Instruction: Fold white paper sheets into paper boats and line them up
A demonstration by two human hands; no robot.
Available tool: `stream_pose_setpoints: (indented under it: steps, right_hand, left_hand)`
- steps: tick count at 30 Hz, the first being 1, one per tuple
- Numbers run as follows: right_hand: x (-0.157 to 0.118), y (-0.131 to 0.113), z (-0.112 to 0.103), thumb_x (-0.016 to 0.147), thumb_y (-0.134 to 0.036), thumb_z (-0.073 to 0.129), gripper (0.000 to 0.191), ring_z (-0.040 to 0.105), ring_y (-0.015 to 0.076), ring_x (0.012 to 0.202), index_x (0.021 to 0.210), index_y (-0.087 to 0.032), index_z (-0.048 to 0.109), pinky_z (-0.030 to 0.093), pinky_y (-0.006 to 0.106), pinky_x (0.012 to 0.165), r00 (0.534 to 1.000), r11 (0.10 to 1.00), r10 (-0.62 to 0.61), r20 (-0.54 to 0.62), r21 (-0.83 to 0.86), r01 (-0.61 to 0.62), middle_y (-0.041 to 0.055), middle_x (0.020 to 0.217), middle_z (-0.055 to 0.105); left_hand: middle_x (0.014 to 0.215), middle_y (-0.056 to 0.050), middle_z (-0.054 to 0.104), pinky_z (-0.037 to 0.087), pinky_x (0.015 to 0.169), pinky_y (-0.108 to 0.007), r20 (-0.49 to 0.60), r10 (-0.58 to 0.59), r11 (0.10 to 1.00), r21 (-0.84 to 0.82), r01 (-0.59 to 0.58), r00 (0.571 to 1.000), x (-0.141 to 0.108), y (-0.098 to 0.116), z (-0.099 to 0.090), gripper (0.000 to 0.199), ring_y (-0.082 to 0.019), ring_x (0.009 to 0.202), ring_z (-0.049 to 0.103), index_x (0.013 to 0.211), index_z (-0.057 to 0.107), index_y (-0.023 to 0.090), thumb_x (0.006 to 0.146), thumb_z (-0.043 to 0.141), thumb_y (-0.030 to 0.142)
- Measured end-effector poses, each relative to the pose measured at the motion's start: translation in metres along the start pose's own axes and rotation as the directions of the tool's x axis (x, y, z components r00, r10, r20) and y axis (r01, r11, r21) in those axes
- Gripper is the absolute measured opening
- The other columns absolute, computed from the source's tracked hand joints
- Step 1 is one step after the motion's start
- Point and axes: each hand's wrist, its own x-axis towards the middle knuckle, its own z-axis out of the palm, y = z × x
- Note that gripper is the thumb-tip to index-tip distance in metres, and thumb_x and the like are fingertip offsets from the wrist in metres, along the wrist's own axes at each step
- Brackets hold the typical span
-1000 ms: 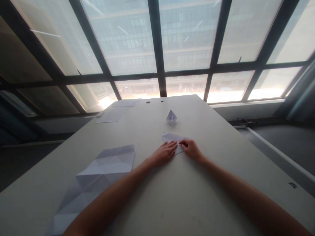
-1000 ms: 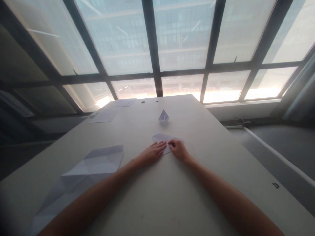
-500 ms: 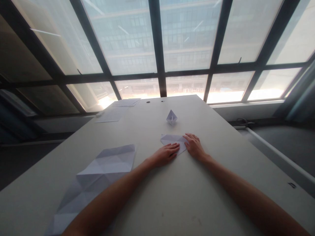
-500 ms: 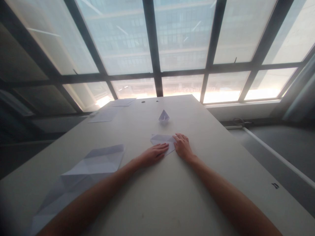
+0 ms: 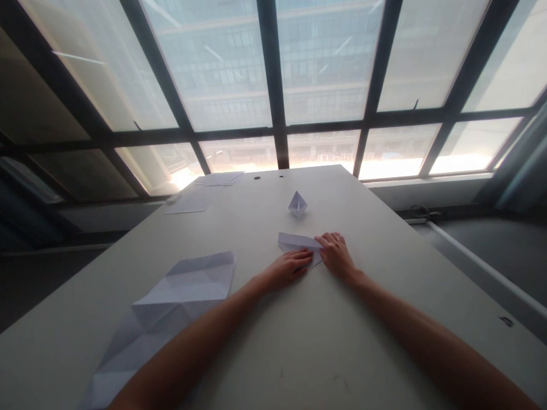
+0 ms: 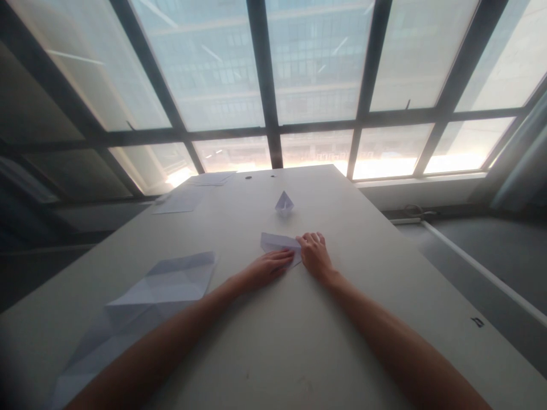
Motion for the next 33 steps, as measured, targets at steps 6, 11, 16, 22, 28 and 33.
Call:
stream_pose_setpoints:
  steps: [6, 11, 16, 22, 28, 33]
  right_hand:
    - [-0.002, -0.005, -0.003, 0.092, -0.011, 0.049, 0.024, 0.058, 0.0221, 0.1, 0.096, -0.02, 0.071, 0.034, 0.033, 0.094, 0.988, 0.998, -0.03, 0.15, -0.056, 0.039, 0.0095, 0.101, 0.069]
    - [-0.007, -0.017, -0.005, 0.093, -0.012, 0.044, 0.027, 0.06, 0.0231, 0.1, 0.104, -0.017, 0.069, 0.037, 0.032, 0.093, 0.983, 0.997, -0.026, 0.183, -0.073, 0.04, 0.0122, 0.104, 0.07]
    - [-0.01, -0.028, -0.001, 0.098, -0.023, 0.042, 0.029, 0.061, 0.0246, 0.103, 0.103, -0.013, 0.068, 0.04, 0.032, 0.094, 0.987, 0.999, 0.004, 0.159, -0.05, 0.004, 0.0163, 0.11, 0.068]
    - [-0.012, -0.03, 0.001, 0.1, -0.029, 0.04, 0.031, 0.056, 0.026, 0.118, 0.11, -0.015, 0.066, 0.038, 0.036, 0.102, 0.987, 0.998, -0.009, 0.161, -0.052, 0.018, 0.0168, 0.123, 0.064]
    - [-0.012, -0.026, 0.012, 0.101, -0.034, 0.038, 0.042, 0.043, 0.0256, 0.134, 0.137, -0.019, 0.053, 0.026, 0.045, 0.113, 0.98, 0.998, -0.053, 0.193, 0.024, 0.05, 0.0147, 0.145, 0.05]
    - [-0.011, -0.02, 0.021, 0.101, -0.033, 0.034, 0.052, 0.032, 0.022, 0.143, 0.147, -0.011, 0.04, 0.019, 0.041, 0.118, 0.969, 0.99, -0.069, 0.238, 0.139, 0.036, 0.0142, 0.153, 0.039]
  left_hand:
    - [0.144, -0.003, 0.052, 0.036, 0.114, -0.037, -0.009, 0.11, 0.994, -0.021, -0.11, 0.994, 0.004, 0.008, -0.005, 0.039, -0.019, 0.134, 0.047, 0.135, 0.057, 0.026, 0.098, 0.044, 0.02]
    - [0.151, -0.006, 0.044, 0.018, 0.121, -0.046, -0.055, 0.018, 0.972, 0.234, -0.005, 0.998, 0.003, 0.017, -0.011, 0.049, -0.024, 0.144, 0.032, 0.144, 0.046, 0.025, 0.095, 0.053, 0.027]
    - [0.147, -0.012, 0.048, 0.02, 0.12, -0.046, -0.144, -0.153, 0.94, 0.283, 0.189, 0.978, -0.001, 0.012, -0.008, 0.056, -0.026, 0.139, 0.039, 0.145, 0.042, 0.02, 0.094, 0.054, 0.041]
    - [0.138, -0.012, 0.056, 0.041, 0.106, -0.041, -0.13, -0.246, 0.901, 0.334, 0.276, 0.96, -0.002, 0.011, -0.003, 0.041, -0.027, 0.129, 0.05, 0.132, 0.055, 0.021, 0.097, 0.048, 0.042]
    - [0.15, -0.015, 0.043, 0.026, 0.116, -0.044, -0.038, -0.224, 0.927, 0.298, 0.225, 0.974, 0.0, 0.007, 0.003, 0.052, -0.025, 0.141, 0.037, 0.144, 0.042, 0.014, 0.103, 0.032, 0.044]
    - [0.158, -0.011, 0.027, 0.018, 0.119, -0.044, 0.022, -0.252, 0.945, 0.219, 0.242, 0.967, 0.0, -0.004, 0.01, 0.06, -0.023, 0.148, 0.023, 0.153, 0.028, 0.019, 0.103, 0.026, 0.051]
